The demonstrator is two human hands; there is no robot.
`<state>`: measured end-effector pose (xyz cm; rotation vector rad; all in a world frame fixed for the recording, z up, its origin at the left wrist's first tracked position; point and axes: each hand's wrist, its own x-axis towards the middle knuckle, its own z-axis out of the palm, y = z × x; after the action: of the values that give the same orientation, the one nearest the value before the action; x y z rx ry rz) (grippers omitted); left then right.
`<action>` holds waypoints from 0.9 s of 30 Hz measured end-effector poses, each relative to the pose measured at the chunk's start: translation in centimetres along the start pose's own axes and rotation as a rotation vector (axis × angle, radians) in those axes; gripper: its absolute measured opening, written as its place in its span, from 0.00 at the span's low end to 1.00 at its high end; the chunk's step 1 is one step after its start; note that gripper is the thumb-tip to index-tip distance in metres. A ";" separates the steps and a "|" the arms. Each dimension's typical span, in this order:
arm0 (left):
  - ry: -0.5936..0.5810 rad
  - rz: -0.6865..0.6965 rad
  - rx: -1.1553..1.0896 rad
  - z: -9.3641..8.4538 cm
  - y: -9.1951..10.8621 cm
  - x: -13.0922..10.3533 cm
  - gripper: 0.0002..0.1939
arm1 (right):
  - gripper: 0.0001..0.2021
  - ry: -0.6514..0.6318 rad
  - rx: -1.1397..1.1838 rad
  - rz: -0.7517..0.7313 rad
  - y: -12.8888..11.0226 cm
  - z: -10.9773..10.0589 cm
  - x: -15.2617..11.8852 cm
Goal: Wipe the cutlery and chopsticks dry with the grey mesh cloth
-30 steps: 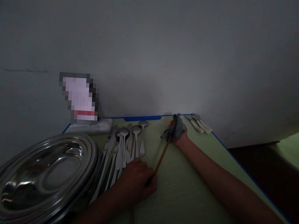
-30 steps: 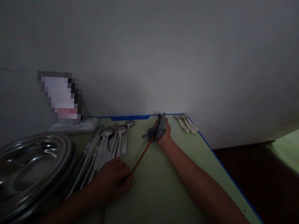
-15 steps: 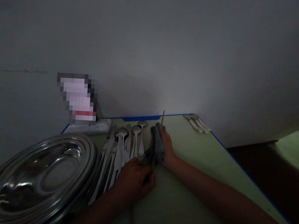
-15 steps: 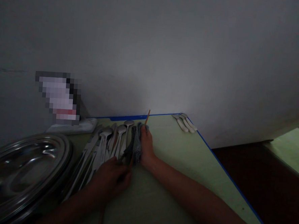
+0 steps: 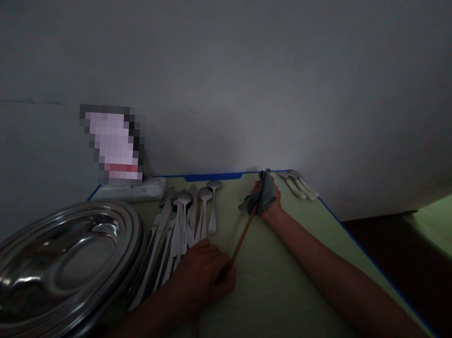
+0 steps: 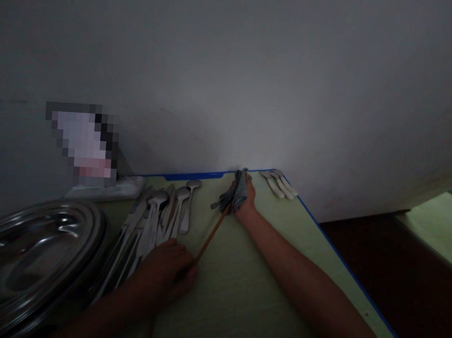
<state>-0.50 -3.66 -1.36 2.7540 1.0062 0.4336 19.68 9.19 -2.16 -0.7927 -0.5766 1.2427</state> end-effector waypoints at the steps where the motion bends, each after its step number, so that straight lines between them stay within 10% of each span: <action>1: 0.010 -0.012 0.002 0.0 0.0 0.0 0.10 | 0.22 0.011 0.047 0.029 -0.1 0.2 -0.2; 15: 0.008 -0.091 -0.010 -0.4 0.1 0.3 0.10 | 0.24 -0.005 0.149 0.270 0.5 3.3 -3.6; 27: -0.051 0.047 -0.008 -0.6 0.1 0.0 0.07 | 0.25 -0.080 0.164 0.142 0.1 0.5 -0.4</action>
<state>-0.60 -3.69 -0.81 2.7717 0.9282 0.3716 19.11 8.88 -1.90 -0.6569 -0.4822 1.4381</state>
